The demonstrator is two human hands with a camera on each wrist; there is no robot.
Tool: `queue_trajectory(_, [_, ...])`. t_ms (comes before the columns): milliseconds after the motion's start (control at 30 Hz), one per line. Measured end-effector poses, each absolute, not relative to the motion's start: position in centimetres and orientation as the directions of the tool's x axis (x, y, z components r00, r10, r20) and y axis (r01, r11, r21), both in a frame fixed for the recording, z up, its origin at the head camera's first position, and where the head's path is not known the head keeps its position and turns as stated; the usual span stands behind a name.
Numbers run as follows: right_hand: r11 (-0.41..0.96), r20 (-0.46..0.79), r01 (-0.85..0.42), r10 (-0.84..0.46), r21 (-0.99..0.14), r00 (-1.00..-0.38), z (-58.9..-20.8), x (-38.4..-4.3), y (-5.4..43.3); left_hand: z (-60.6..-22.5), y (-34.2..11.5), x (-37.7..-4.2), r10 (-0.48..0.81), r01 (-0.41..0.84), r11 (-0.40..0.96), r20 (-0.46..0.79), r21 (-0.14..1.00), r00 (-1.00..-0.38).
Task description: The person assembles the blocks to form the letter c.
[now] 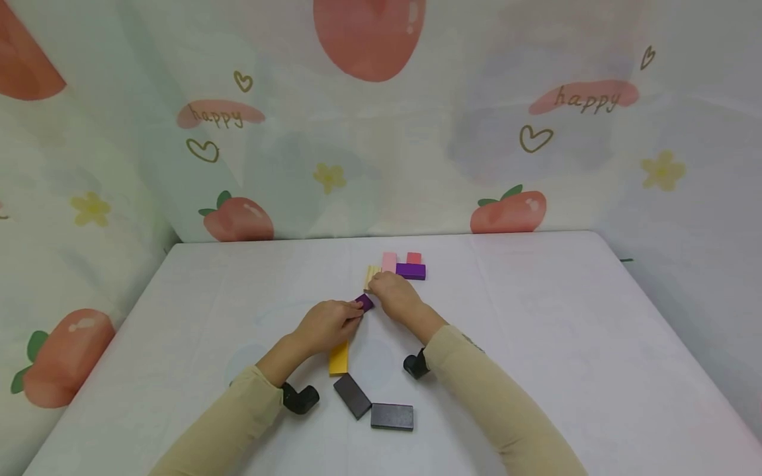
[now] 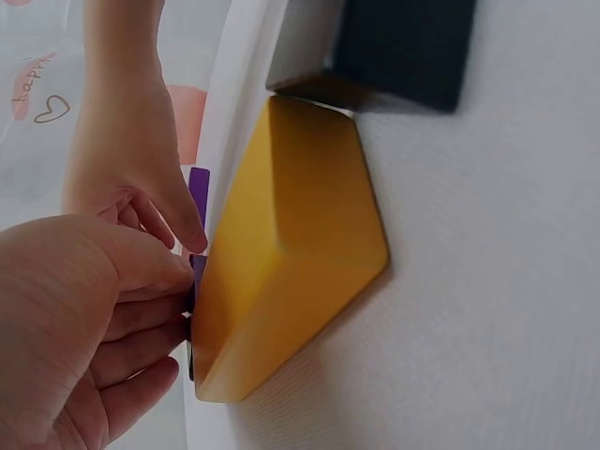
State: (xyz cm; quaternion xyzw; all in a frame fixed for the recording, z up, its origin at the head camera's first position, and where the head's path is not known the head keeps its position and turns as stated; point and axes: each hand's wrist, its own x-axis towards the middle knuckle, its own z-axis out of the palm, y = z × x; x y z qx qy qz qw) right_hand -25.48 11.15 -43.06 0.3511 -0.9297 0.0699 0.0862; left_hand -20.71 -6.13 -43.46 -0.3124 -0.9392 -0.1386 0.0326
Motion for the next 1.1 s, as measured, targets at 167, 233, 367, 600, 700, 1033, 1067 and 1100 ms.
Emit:
queue_trajectory(167, [0.761,0.206,-0.646,-0.623,-0.067,-0.755,-43.2,-25.5,11.6,-43.4,-6.1,-20.8,0.581,0.597,0.764,0.142,0.246,-0.801])
queue_trajectory(233, [0.764,0.218,-0.642,-0.616,-0.069,-0.757,-43.3,-25.4,11.7,-43.4,-6.0,-20.8,0.581,0.596,0.765,0.14,0.243,-0.802])
queue_trajectory(367, [0.759,0.241,-0.646,-0.614,-0.082,-0.752,-43.4,-25.3,12.0,-43.4,-6.0,-20.7,0.573,0.587,0.772,0.131,0.243,-0.809])
queue_trajectory(600, [0.741,0.246,-0.664,-0.628,-0.104,-0.739,-43.4,-24.9,12.6,-43.6,-6.0,-20.7,0.573,0.586,0.775,0.13,0.237,-0.809])
queue_trajectory(700, [0.731,0.248,-0.674,-0.636,-0.11,-0.73,-43.4,-24.6,12.8,-43.7,-6.1,-20.7,0.569,0.584,0.778,0.133,0.231,-0.811])
queue_trajectory(1033, [0.747,0.268,-0.663,-0.629,-0.054,-0.73,-43.4,-22.9,13.3,-43.7,-6.1,-20.6,0.562,0.576,0.782,0.131,0.238,-0.817])
queue_trajectory(1067, [0.743,0.277,-0.667,-0.632,-0.048,-0.724,-43.4,-22.7,13.3,-43.7,-6.1,-20.6,0.561,0.575,0.783,0.129,0.239,-0.818])
queue_trajectory(1100, [0.74,0.289,-0.672,-0.634,-0.044,-0.717,-43.4,-22.6,13.4,-43.7,-6.1,-20.6,0.561,0.574,0.782,0.129,0.24,-0.818])
